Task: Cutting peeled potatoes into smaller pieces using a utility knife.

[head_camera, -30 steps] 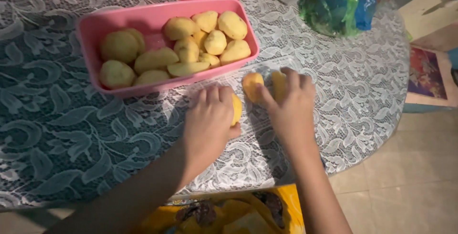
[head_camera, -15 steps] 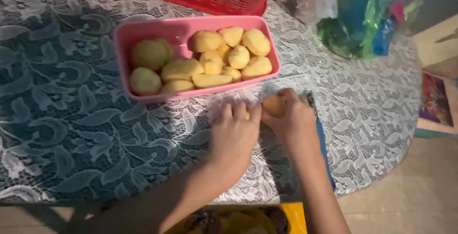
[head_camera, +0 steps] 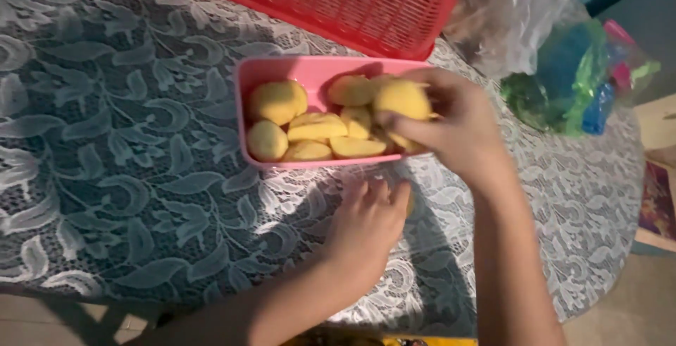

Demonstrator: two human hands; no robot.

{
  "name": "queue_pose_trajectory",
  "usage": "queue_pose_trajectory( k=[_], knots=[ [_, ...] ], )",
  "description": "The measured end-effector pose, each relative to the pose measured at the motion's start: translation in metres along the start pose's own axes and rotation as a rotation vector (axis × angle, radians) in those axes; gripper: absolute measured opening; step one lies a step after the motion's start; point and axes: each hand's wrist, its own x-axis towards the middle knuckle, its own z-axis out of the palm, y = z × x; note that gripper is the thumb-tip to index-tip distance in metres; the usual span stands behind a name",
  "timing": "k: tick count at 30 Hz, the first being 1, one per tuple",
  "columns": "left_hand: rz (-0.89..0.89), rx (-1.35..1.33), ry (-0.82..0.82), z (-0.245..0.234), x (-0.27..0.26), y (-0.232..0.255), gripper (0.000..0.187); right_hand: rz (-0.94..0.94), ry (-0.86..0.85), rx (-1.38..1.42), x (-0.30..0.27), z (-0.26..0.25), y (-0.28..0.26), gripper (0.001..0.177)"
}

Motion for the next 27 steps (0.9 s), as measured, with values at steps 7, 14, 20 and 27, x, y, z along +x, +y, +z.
queue_pose_trajectory(
  k=[7, 14, 20, 27],
  knots=[
    [-0.077, -0.292, -0.119, -0.032, -0.008, -0.016, 0.063, -0.092, -0.167, -0.477, 0.061, 0.041, -0.012, 0.053],
    [0.014, -0.071, -0.101, -0.032, 0.001, -0.001, 0.060, -0.092, -0.015, -0.557, 0.059, 0.008, -0.007, 0.044],
    [-0.040, -0.040, -0.024, 0.001, 0.002, 0.011, 0.044, -0.089, 0.034, -0.266, 0.052, 0.022, 0.006, 0.034],
    [-0.049, 0.000, 0.079, -0.004, 0.003, 0.011, 0.039, -0.474, -0.025, -0.289, 0.048, 0.054, 0.007, 0.031]
  ],
)
